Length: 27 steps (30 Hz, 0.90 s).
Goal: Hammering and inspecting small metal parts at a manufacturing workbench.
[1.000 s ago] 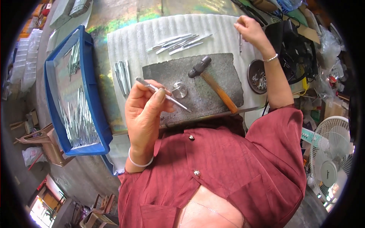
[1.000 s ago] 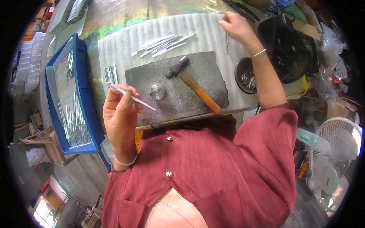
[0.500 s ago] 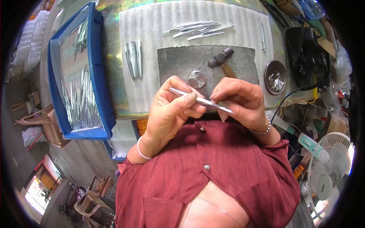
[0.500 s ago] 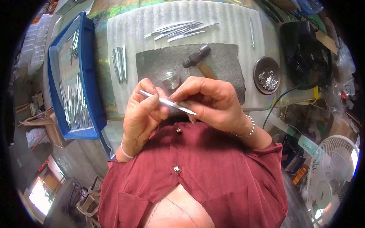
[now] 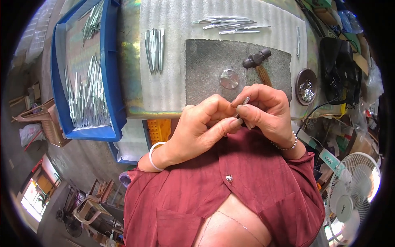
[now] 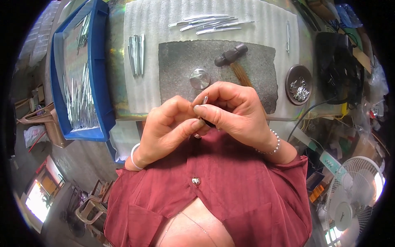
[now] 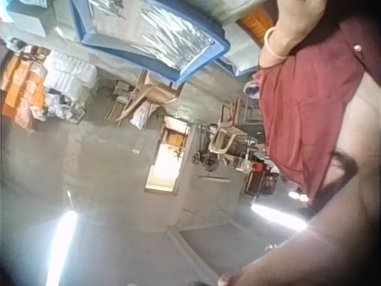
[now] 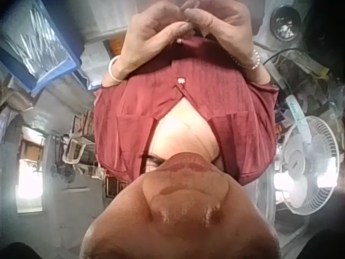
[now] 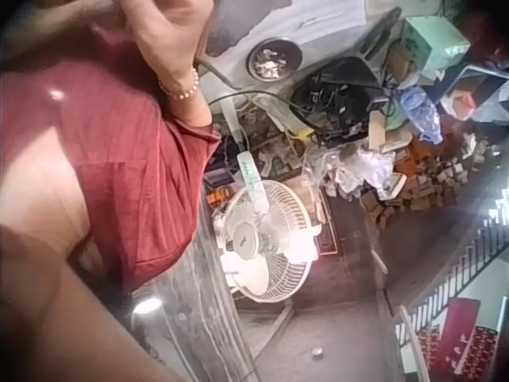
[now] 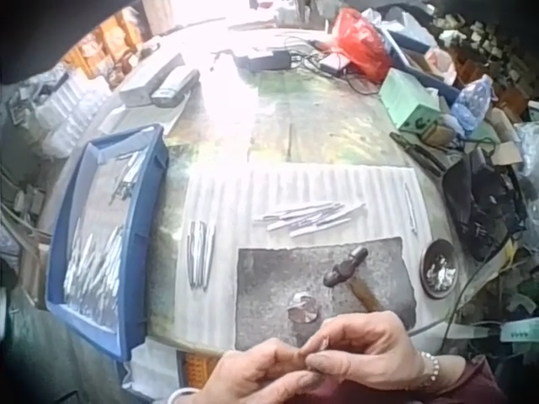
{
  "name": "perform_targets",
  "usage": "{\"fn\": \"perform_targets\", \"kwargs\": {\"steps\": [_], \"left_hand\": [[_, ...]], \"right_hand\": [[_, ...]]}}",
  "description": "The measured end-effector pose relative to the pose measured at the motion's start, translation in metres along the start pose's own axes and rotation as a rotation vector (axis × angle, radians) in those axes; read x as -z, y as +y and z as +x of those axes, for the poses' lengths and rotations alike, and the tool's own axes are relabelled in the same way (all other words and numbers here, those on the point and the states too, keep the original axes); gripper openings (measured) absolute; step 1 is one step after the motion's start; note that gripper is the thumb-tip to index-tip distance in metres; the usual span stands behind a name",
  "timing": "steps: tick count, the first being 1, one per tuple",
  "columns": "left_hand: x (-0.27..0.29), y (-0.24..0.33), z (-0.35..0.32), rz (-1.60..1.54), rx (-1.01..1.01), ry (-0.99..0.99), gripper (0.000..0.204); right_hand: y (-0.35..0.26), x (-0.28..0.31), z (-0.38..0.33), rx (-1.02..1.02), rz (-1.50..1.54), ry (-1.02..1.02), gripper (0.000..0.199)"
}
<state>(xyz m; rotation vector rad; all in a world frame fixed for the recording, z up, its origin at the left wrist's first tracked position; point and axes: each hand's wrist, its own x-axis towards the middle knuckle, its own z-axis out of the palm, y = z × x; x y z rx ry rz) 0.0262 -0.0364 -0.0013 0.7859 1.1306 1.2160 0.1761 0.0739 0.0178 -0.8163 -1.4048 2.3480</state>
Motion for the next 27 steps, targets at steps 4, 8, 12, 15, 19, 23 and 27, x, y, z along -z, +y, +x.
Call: {"fn": "perform_targets", "kwargs": {"steps": [4, 8, 12, 15, 19, 23, 27], "left_hand": [[0.006, 0.004, 0.001, -0.099, 0.194, -0.121, 0.011], [0.008, 0.0, 0.003, -0.073, 0.154, -0.167, 0.01], [0.008, -0.001, 0.005, -0.227, 0.14, -0.13, 0.012], [0.008, -0.001, 0.007, -0.274, 0.142, -0.142, 0.012], [0.008, 0.0, 0.008, -0.324, 0.122, -0.1, 0.015], [0.013, -0.001, 0.012, -0.329, 0.096, -0.107, 0.015], [0.015, 0.004, 0.014, -0.423, 0.111, -0.131, 0.014]], "right_hand": [[0.0, 0.002, 0.004, -0.071, 0.055, 0.066, 0.01], [-0.001, 0.002, 0.007, -0.103, 0.04, 0.055, 0.01], [-0.006, 0.0, 0.012, -0.125, 0.031, 0.06, 0.01], [-0.011, -0.002, 0.017, -0.141, 0.064, 0.049, 0.009], [-0.015, -0.004, 0.022, -0.129, 0.087, 0.022, 0.009], [-0.018, -0.003, 0.027, -0.154, 0.086, 0.018, 0.009], [-0.016, -0.005, 0.03, -0.111, 0.031, 0.036, 0.009]]}}
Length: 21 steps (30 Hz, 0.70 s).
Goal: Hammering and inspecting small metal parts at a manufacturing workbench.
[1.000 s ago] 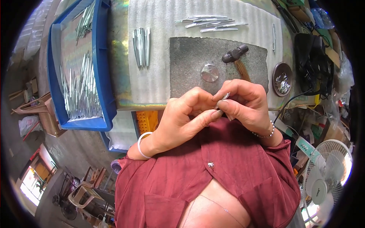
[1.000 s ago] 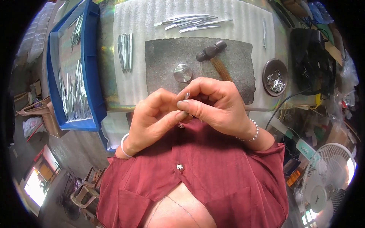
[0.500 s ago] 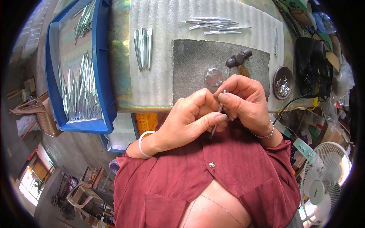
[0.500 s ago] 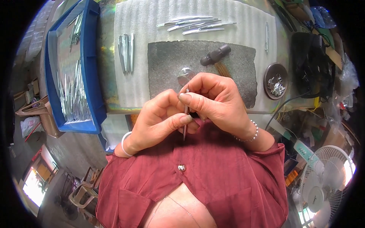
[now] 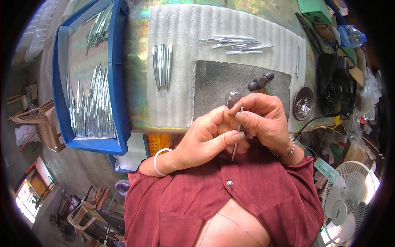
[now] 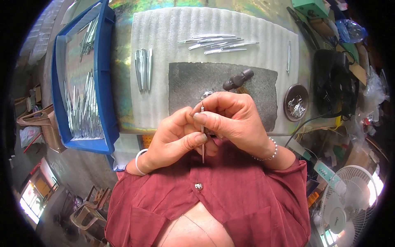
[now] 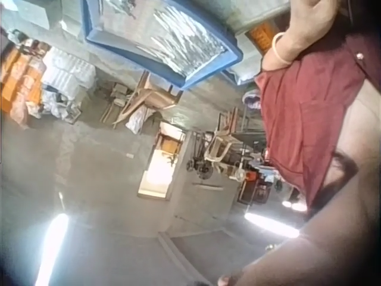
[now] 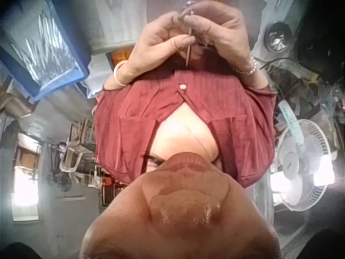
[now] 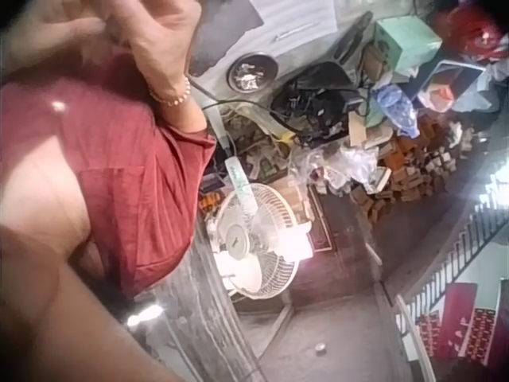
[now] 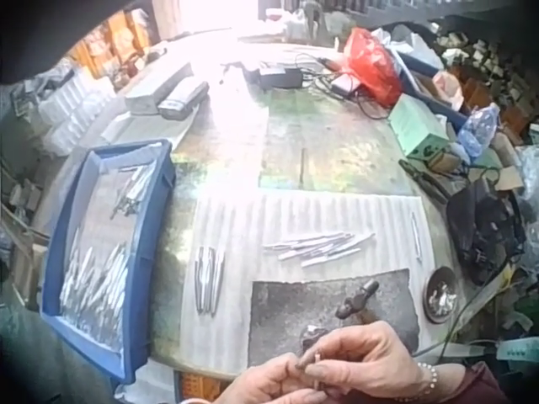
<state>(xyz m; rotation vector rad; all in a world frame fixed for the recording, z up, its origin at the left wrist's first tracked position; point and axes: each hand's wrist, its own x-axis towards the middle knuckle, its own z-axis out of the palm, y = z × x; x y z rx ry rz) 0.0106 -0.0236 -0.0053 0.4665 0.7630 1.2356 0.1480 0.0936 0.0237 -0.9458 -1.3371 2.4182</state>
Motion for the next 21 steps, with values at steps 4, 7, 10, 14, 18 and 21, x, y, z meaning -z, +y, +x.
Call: {"fn": "perform_targets", "kwargs": {"steps": [4, 7, 10, 14, 18, 21], "left_hand": [[0.0, 0.003, 0.001, -0.12, -0.008, -0.031, 0.019], [0.0, 0.004, 0.001, -0.158, -0.014, -0.041, 0.021], [0.004, 0.001, 0.001, -0.166, 0.003, -0.057, 0.022], [0.001, 0.005, 0.001, -0.188, 0.032, -0.025, 0.023], [0.002, 0.002, 0.0, -0.1, 0.013, 0.027, 0.018], [0.0, 0.001, -0.001, 0.006, -0.039, 0.068, 0.018]], "right_hand": [[0.0, 0.0, 0.003, -0.041, 0.011, -0.024, 0.012], [0.0, 0.0, 0.004, -0.033, -0.004, -0.042, 0.014], [-0.002, -0.003, 0.005, -0.042, -0.008, -0.038, 0.014], [-0.001, -0.004, 0.005, -0.071, 0.006, -0.02, 0.013], [0.004, -0.004, 0.004, -0.039, -0.017, -0.018, 0.013], [0.008, -0.002, 0.003, -0.026, -0.009, -0.073, 0.016]]}}
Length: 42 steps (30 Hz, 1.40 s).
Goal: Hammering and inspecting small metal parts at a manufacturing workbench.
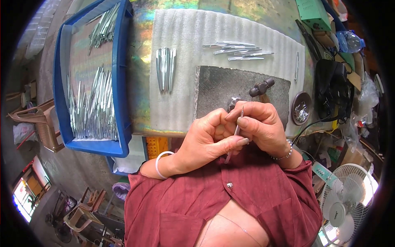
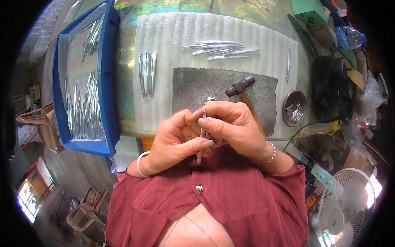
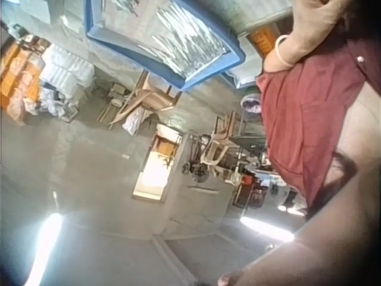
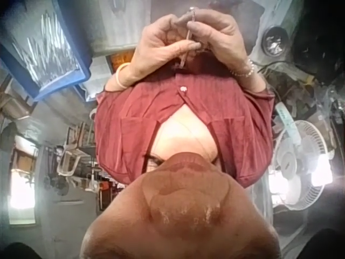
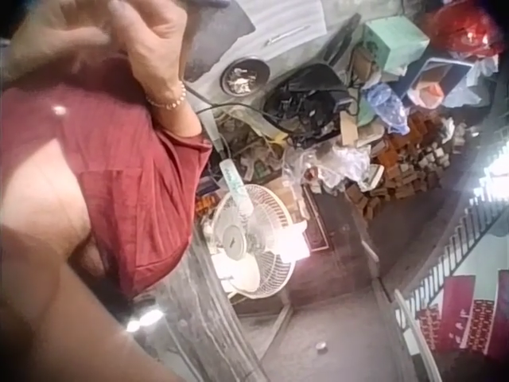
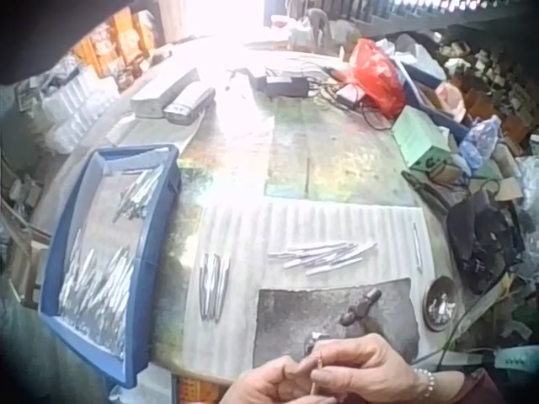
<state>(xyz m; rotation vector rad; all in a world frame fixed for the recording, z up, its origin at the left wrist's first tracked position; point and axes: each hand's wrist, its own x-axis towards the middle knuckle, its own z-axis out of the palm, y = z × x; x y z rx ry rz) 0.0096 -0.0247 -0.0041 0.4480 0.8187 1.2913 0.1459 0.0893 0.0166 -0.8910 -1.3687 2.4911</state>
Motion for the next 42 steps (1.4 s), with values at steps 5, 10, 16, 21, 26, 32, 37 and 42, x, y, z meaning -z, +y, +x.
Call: {"fn": "perform_targets", "kwargs": {"steps": [5, 10, 16, 21, 26, 32, 37, 42], "left_hand": [[0.002, -0.004, -0.001, 0.116, -0.026, 0.038, 0.022], [-0.001, 0.0, -0.002, 0.082, 0.033, 0.043, 0.02], [-0.001, 0.001, -0.003, 0.002, 0.102, 0.033, 0.016], [-0.001, 0.0, -0.004, -0.019, 0.116, 0.014, 0.014], [0.004, -0.003, -0.002, -0.066, 0.092, -0.019, 0.013], [0.005, 0.003, 0.0, -0.059, 0.07, 0.009, 0.011], [0.013, 0.008, -0.005, -0.088, 0.061, 0.044, 0.017], [0.023, 0.004, -0.009, -0.451, -0.07, 0.047, 0.023]], "right_hand": [[0.004, 0.001, -0.003, -0.04, 0.091, -0.006, 0.018], [0.008, 0.001, -0.004, -0.049, 0.109, 0.021, 0.018], [0.008, 0.0, -0.004, -0.077, 0.117, 0.052, 0.017], [0.009, -0.001, -0.006, -0.073, 0.125, 0.052, 0.017], [0.003, -0.004, -0.003, -0.057, 0.046, 0.075, 0.015], [-0.004, -0.006, 0.005, 0.007, 0.032, 0.077, 0.013], [-0.01, -0.006, -0.002, 0.06, 0.099, 0.181, 0.01], [-0.006, -0.01, -0.001, 0.109, 0.113, 0.197, 0.013]]}}
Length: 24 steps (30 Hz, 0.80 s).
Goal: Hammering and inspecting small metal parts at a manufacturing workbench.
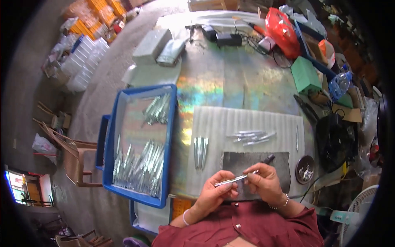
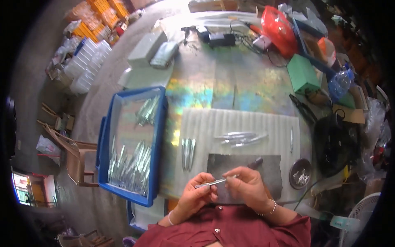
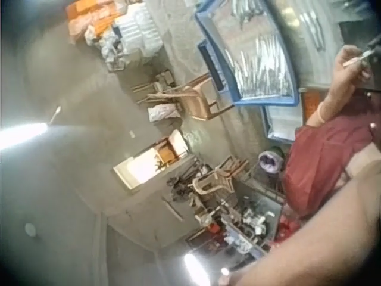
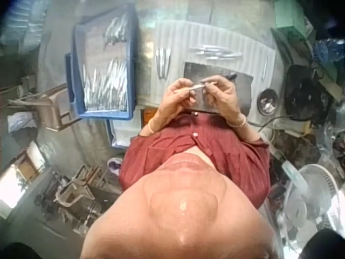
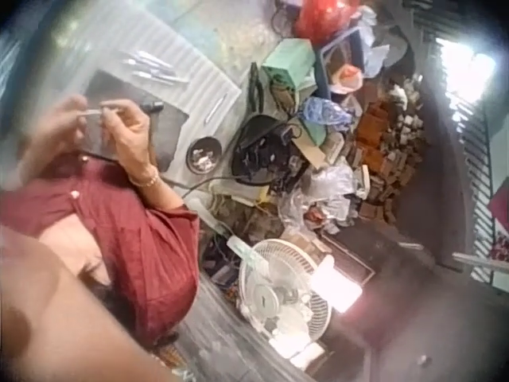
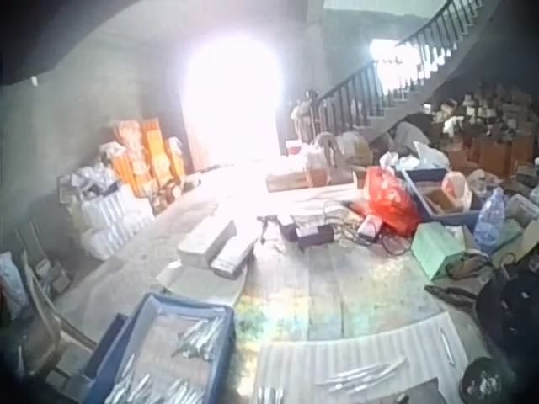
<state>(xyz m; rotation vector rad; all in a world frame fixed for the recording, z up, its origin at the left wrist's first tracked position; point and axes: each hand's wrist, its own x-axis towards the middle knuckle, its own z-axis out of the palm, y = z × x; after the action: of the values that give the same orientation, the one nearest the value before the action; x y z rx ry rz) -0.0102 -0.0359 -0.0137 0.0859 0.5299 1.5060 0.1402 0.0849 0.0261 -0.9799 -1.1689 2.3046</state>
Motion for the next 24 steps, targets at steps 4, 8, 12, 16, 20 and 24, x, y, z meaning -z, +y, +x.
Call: {"fn": "perform_targets", "kwargs": {"steps": [4, 8, 12, 16, 20, 24], "left_hand": [[0.002, 0.001, 0.001, -0.052, -0.139, 0.009, 0.019], [0.008, 0.008, 0.001, -0.046, -0.22, 0.03, 0.022], [0.003, 0.012, -0.003, 0.019, -0.282, 0.069, 0.018], [-0.005, 0.004, -0.001, 0.021, -0.18, 0.127, 0.013], [-0.011, -0.004, -0.007, 0.071, -0.122, 0.037, 0.009], [-0.013, 0.003, -0.011, 0.354, -0.044, -0.011, 0.01]], "right_hand": [[-0.003, 0.0, -0.002, 0.003, -0.106, -0.201, 0.02], [-0.006, 0.0, -0.006, -0.031, -0.143, -0.231, 0.031], [-0.005, -0.002, -0.014, 0.0, -0.112, -0.212, 0.031], [-0.006, 0.0, -0.009, 0.02, -0.021, -0.173, 0.023], [-0.005, -0.002, -0.008, 0.041, -0.005, -0.104, 0.012], [-0.017, 0.0, 0.004, 0.013, -0.052, -0.205, 0.015]]}}
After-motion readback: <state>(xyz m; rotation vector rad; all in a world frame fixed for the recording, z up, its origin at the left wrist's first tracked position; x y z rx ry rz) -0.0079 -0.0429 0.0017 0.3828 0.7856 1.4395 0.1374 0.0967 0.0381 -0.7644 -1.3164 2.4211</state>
